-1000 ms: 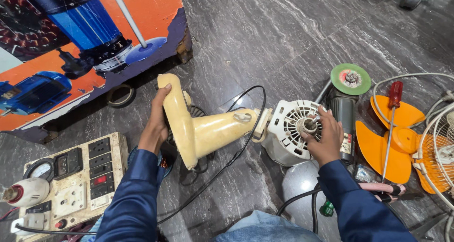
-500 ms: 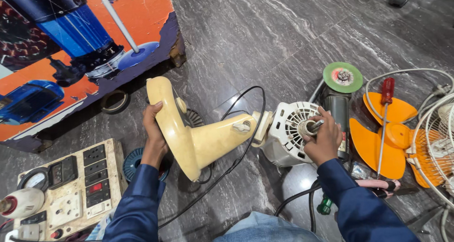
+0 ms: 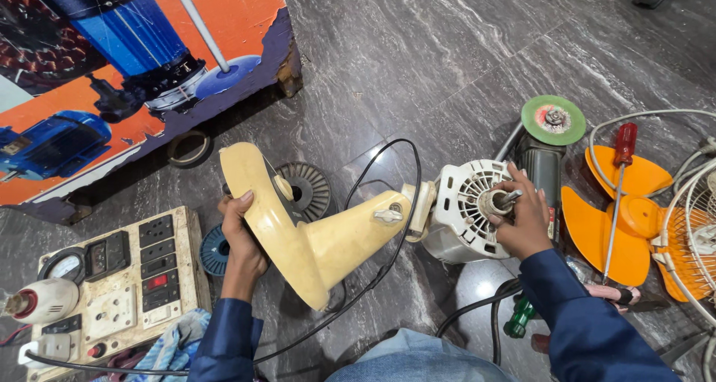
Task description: The person sits on the floor and uses a brush to clean the interior of a disassembled fan cage. They then remove the fan blade and continue brushing the cage interior before setting the parts aside.
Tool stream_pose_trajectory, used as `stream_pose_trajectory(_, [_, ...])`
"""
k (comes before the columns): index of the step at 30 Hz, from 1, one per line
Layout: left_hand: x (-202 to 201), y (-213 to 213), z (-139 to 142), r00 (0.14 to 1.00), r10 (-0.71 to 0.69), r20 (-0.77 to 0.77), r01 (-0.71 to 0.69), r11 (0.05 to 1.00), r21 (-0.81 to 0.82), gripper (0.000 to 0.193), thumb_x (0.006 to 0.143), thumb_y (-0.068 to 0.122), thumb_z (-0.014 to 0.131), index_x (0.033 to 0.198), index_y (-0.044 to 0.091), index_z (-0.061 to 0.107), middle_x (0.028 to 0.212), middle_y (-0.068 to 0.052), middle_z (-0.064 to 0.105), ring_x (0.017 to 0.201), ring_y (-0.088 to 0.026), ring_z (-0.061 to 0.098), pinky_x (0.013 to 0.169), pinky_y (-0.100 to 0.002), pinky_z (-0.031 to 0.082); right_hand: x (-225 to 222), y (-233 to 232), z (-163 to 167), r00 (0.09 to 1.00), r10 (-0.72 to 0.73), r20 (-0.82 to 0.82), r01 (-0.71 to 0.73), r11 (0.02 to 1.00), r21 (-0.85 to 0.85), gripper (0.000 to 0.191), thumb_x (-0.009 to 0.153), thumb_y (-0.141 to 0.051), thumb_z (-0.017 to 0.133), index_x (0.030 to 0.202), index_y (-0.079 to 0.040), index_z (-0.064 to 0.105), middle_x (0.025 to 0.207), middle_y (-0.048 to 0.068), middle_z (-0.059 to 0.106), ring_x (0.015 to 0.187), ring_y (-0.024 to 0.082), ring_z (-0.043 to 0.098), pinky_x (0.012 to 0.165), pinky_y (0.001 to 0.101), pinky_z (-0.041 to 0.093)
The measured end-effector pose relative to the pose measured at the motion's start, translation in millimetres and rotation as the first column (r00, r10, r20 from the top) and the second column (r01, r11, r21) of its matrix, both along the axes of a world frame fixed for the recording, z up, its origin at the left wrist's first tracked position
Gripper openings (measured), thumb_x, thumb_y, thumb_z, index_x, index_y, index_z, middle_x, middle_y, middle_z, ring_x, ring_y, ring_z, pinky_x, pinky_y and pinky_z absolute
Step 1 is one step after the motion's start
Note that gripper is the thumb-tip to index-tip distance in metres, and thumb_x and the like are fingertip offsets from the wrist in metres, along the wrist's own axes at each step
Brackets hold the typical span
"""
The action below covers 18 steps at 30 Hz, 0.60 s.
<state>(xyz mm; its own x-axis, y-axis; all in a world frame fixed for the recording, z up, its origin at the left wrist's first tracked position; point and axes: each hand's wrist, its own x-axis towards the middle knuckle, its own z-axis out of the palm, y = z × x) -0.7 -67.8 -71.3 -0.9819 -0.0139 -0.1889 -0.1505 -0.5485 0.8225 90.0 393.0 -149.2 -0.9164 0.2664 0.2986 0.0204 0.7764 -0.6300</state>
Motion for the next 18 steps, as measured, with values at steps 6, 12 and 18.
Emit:
stream_pose_trajectory(6, [0.3,-1.0,-3.8,0.999,0.017,0.028,-0.015,0.998,-0.067,0.049,0.089,0.037,0.059,0.125,0.006,0.049,0.112,-0.02,0.062,0.094,-0.025,0.071,0.081,-0.038,0.063,3.4,-2.2,2.8,1.0,0.006,-0.006,-0.006,1.0,-0.03,0.057,0.069,-0.01,0.081,0.121,-0.014,0.059,0.164,0.005,0.039,0.156,0.031,0.027,0.125,0.0566,0.008])
stream_pose_trajectory(12, [3.3,-4.0,2.1,0.998,-0.062,-0.026,0.049,0.931,-0.362,0.093,0.088,0.08,0.033,0.139,0.004,0.047,0.126,-0.025,0.061,0.111,-0.03,0.068,0.089,-0.041,0.062,0.5,-3.5,3.0,1.0,-0.001,-0.004,0.001,1.0,-0.025,0.052,0.071,-0.009,0.081,0.118,-0.015,0.059,0.165,0.005,0.041,0.157,0.029,0.028,0.125,0.0558,0.01])
stream_pose_trajectory(18, [0.1,-4.5,3.6,0.986,-0.122,0.116,0.159,0.905,-0.395,0.119,0.076,0.092,0.02,0.157,0.006,0.032,0.152,-0.028,0.046,0.14,-0.039,0.049,0.111,-0.052,0.045,-2.5,-4.3,-1.0,0.999,0.0,-0.038,0.0,1.0,0.01,0.055,0.07,-0.012,0.083,0.119,-0.015,0.059,0.163,0.006,0.042,0.156,0.03,0.03,0.125,0.057,0.011])
